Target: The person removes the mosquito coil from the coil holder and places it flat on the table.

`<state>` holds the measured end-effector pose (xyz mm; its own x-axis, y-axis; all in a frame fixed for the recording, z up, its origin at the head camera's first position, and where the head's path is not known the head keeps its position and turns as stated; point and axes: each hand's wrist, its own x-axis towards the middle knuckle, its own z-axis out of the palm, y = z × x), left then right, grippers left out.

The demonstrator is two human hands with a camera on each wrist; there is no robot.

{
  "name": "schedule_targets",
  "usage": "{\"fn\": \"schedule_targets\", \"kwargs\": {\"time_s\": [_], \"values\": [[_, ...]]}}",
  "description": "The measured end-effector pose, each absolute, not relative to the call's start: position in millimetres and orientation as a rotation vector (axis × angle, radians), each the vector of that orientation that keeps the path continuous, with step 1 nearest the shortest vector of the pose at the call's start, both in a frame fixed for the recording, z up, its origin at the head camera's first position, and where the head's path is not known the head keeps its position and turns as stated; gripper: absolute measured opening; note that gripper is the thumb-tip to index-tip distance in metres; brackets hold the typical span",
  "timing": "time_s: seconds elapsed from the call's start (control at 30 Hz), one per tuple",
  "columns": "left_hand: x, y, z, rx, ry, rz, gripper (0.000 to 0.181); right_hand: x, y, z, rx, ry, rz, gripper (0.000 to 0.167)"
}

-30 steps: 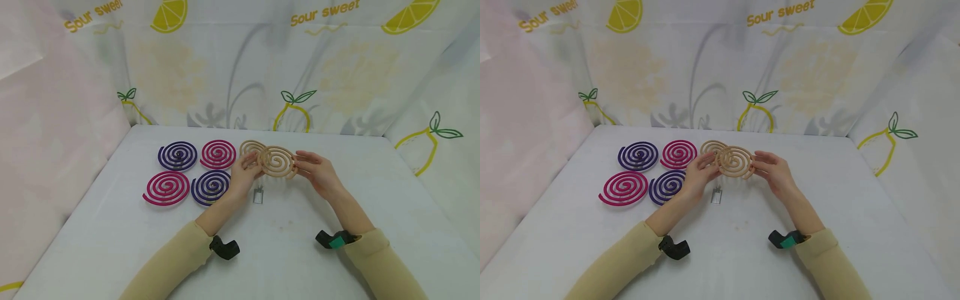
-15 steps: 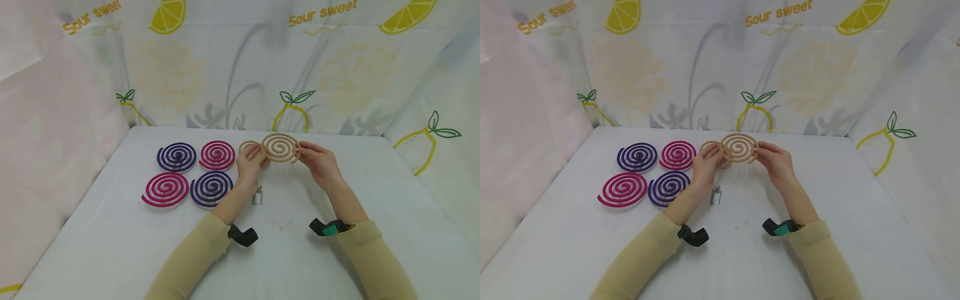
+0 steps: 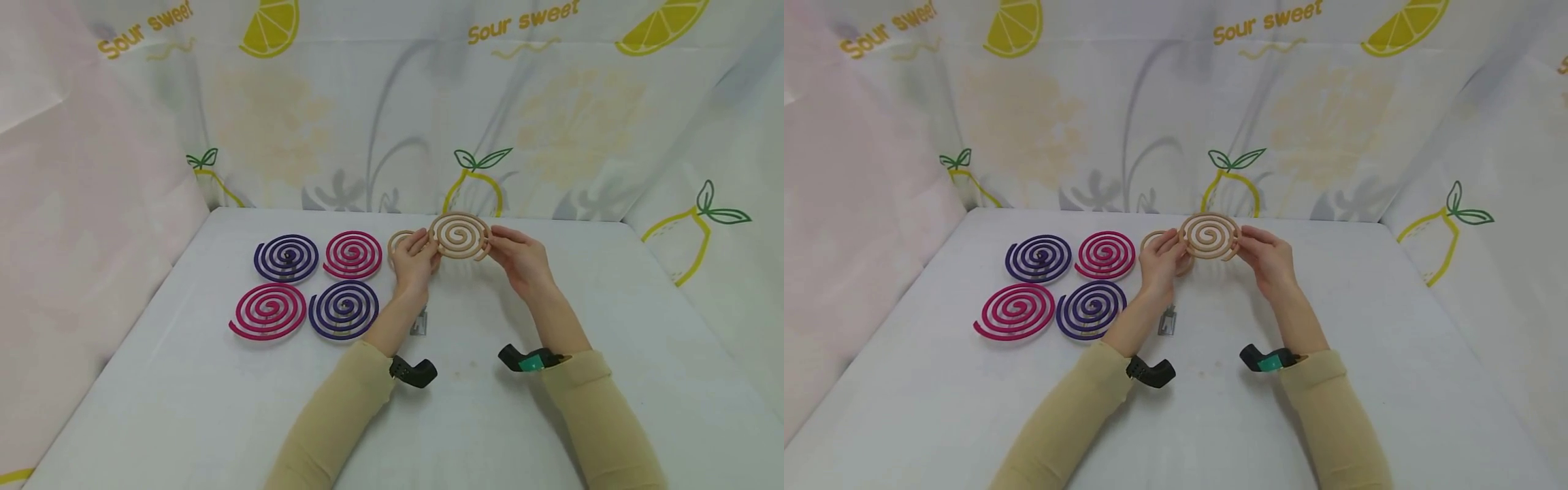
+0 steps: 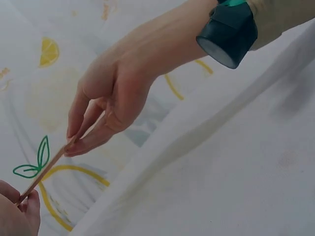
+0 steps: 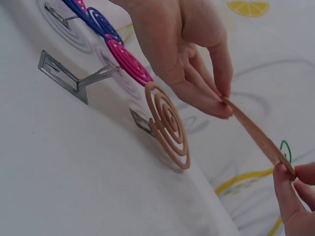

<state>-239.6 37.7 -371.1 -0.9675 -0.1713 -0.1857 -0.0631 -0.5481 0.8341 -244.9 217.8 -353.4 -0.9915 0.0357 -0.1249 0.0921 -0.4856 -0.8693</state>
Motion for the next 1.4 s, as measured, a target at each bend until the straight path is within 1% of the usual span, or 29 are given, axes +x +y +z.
{"fn": "schedule_targets", "kwargs": {"time_s": [0.13,0.3,0.53,0.6,0.73,0.83,0.9,1.03,1.1,1.2,1.4], "values": [[-246.1,43.5,-372.5,0.390,-1.409,-2.691,0.045,-249.7,219.5,-353.4,0.227,1.548,-2.690,0.017],[-254.2,51.3,-373.7,0.398,-1.322,-2.705,0.045,-256.9,221.7,-353.1,0.286,1.496,-2.728,0.022],[-260.3,62.0,-373.8,0.433,-1.226,-2.645,0.038,-265.8,226.1,-354.9,0.365,1.483,-2.724,0.018],[-263.9,66.6,-375.3,0.442,-1.213,-2.622,0.038,-268.4,228.1,-356.1,0.386,1.490,-2.718,0.027],[-268.8,74.7,-379.9,0.467,-1.222,-2.588,0.039,-273.6,231.6,-360.4,0.398,1.486,-2.719,0.053],[-269.8,78.3,-387.5,0.461,-1.254,-2.564,0.037,-275.7,232.8,-363.5,0.403,1.505,-2.722,0.058],[-269.8,80.2,-392.2,0.457,-1.278,-2.563,0.037,-276.1,233.7,-364.7,0.418,1.515,-2.729,0.054],[-269.5,83.6,-395.8,0.448,-1.346,-2.532,0.037,-276.5,235.1,-365.7,0.475,1.549,-2.741,0.028],[-269.2,85.0,-395.8,0.451,-1.391,-2.500,0.036,-277.4,235.6,-366.7,0.497,1.567,-2.740,0.020],[-269.0,86.3,-395.1,0.452,-1.462,-2.442,0.037,-278.8,236.2,-368.5,0.506,1.593,-2.734,0.020],[-269.1,88.6,-393.8,0.454,-1.559,-2.355,0.034,-279.9,237.3,-372.6,0.484,1.638,-2.710,0.029]]}}
